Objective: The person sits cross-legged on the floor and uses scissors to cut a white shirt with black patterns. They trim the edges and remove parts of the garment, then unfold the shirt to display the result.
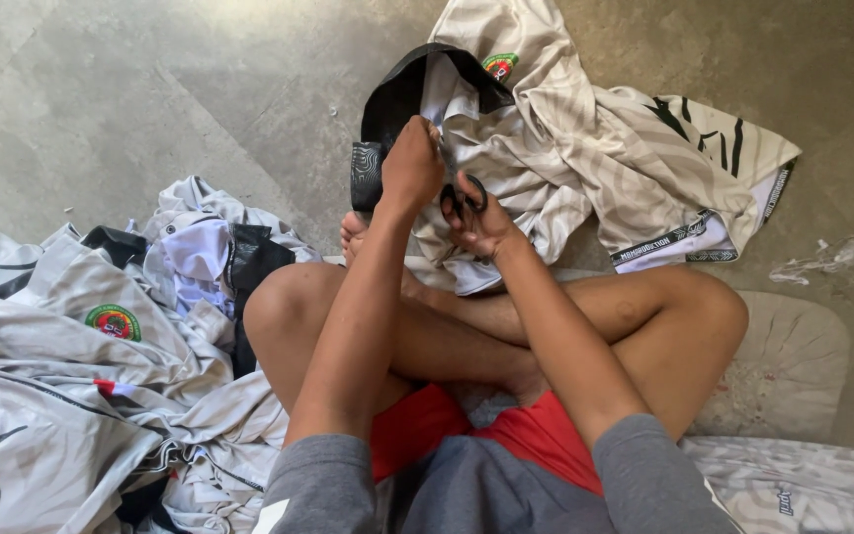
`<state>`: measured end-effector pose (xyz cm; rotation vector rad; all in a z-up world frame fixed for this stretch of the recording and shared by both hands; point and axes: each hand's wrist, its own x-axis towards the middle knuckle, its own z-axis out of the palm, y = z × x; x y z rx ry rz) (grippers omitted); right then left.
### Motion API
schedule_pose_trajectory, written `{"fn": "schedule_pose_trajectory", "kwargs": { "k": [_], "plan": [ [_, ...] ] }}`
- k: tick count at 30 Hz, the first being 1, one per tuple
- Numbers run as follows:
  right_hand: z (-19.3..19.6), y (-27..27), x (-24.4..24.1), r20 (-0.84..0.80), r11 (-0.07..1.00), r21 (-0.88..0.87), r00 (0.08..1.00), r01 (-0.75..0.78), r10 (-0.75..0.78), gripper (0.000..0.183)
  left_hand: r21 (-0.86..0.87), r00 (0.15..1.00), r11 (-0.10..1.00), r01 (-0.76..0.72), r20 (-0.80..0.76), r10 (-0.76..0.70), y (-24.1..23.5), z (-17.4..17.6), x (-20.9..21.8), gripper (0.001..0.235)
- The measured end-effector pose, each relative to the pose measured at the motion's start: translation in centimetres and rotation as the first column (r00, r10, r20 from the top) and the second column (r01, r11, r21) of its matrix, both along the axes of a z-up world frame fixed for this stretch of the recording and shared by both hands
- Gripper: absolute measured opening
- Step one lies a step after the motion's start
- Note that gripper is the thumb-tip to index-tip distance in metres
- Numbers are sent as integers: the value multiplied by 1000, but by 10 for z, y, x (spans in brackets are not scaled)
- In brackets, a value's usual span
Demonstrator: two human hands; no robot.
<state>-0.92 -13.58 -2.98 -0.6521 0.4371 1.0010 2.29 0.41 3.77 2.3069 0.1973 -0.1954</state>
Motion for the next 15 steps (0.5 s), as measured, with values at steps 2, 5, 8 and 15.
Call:
{"fn": "schedule_pose_trajectory", "kwargs": {
  "k": [2,5,8,15],
  "plan": [
    [4,-1,-1,-21,1000,18,1000,10,-10,54,15,1000,1000,5,-8,-5,0,-5,1,14],
    [3,-2,0,-52,998,55,998,22,-19,54,19,1000,1000,12,-18,-12,1,-3,1,14],
    [0,-2,1,-65,996,89,998,19,-13,54,11,1000,1000,12,-29,-12,1,5,-1,14],
    [-8,-5,0,-46,995,99,999,3,2,54,-62,998,998,-19,55,23,3,12,0,17]
  ]
}}
